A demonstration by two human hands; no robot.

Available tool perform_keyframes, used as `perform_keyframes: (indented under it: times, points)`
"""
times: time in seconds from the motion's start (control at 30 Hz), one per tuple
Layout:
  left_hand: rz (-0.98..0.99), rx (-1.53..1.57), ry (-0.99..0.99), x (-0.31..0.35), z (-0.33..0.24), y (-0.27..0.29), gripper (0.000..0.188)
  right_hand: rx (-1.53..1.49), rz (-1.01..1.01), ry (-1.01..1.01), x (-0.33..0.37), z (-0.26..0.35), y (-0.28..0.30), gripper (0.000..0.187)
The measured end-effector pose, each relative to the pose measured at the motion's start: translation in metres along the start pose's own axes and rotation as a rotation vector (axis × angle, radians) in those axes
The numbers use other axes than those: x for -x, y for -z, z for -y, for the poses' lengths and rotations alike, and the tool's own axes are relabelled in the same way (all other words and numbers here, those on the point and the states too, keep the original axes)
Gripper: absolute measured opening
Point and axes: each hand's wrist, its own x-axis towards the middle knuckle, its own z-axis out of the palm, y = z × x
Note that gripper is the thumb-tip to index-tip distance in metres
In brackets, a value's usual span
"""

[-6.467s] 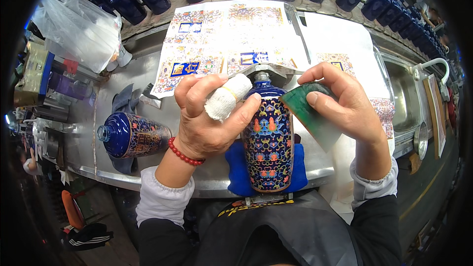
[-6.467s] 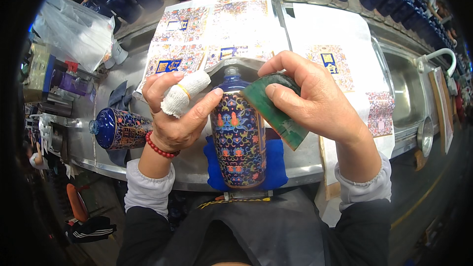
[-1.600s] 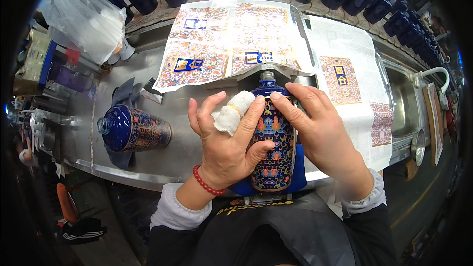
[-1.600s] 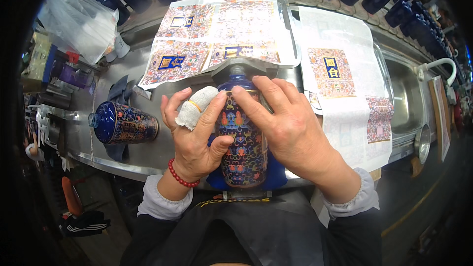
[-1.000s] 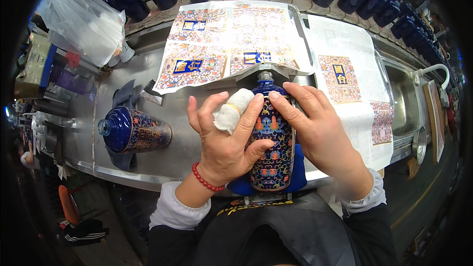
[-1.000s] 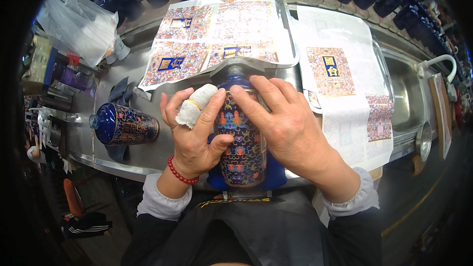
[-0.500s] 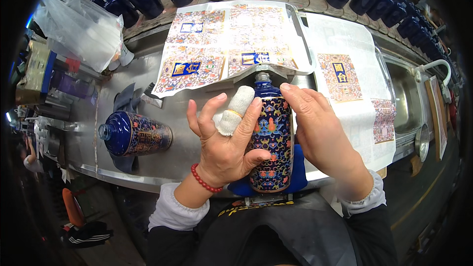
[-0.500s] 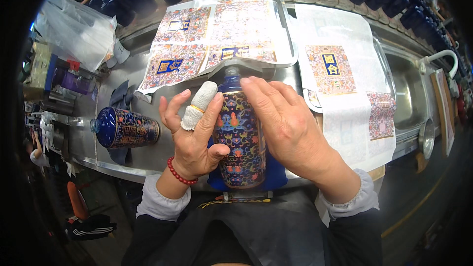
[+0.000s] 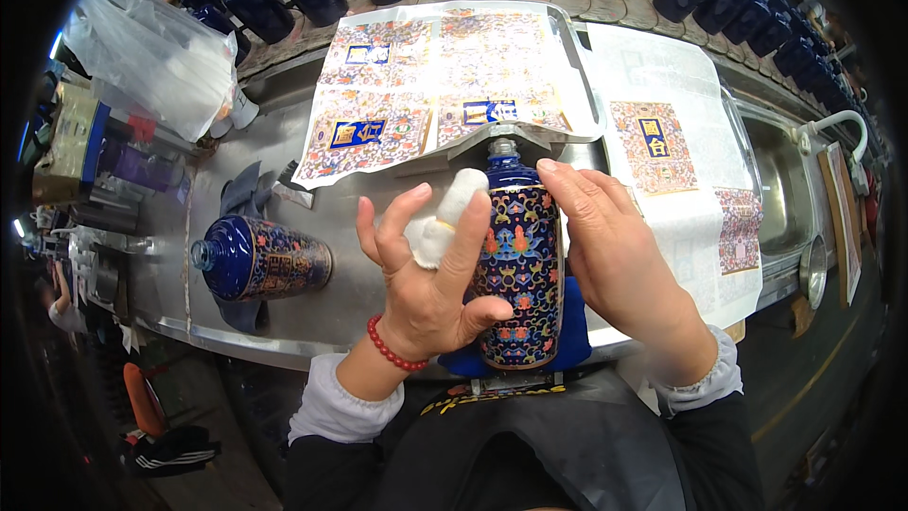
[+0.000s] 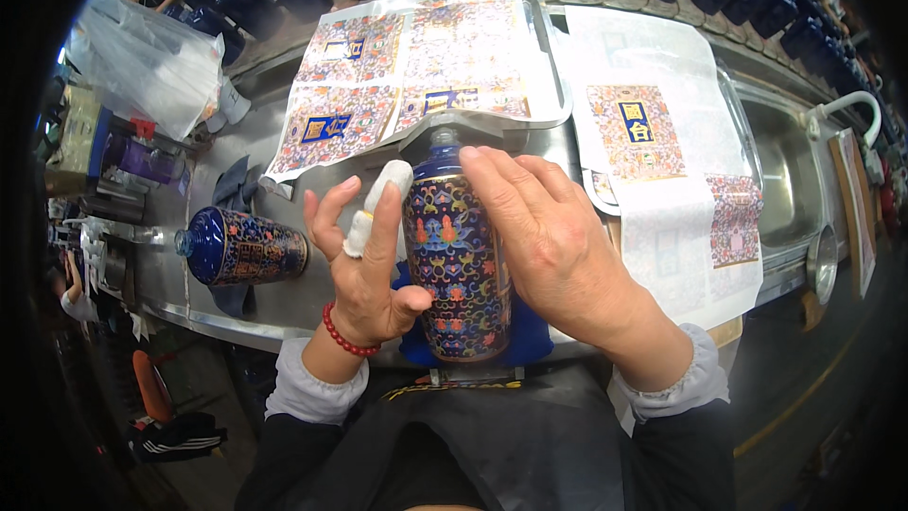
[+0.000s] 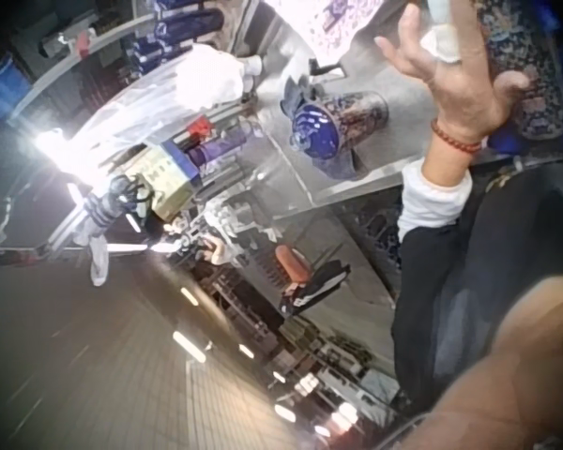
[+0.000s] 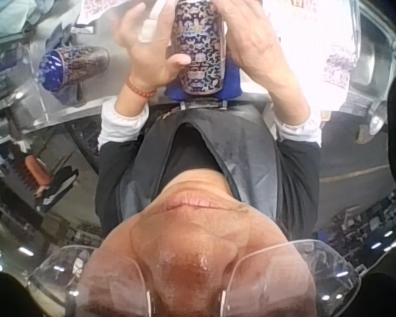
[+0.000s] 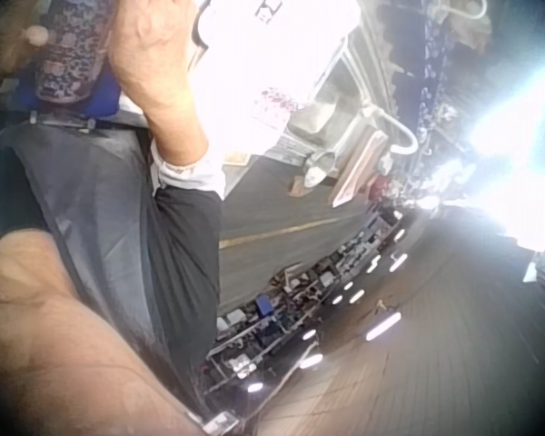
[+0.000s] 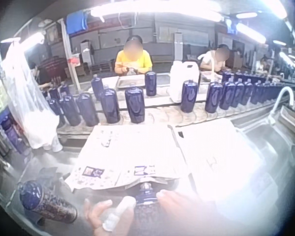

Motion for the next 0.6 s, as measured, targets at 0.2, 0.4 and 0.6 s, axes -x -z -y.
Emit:
perform_keyframes:
  times: [0.2, 0.4, 0.6]
  points:
    - [0.115, -0.171, -0.095, -0.003, -0.003, 0.008, 0.088, -0.004, 0.003, 0.016, 0.000, -0.001, 0.000, 0.059]
    - [0.117, -0.061, -0.056, -0.016, 0.004, 0.020, 0.089, -0.140, -0.011, -0.060, 0.004, -0.002, -0.002, 0.071]
    - [0.130, -0.051, -0.160, -0.026, 0.008, 0.022, 0.085, -0.134, -0.023, -0.108, 0.015, 0.000, 0.005, 0.069]
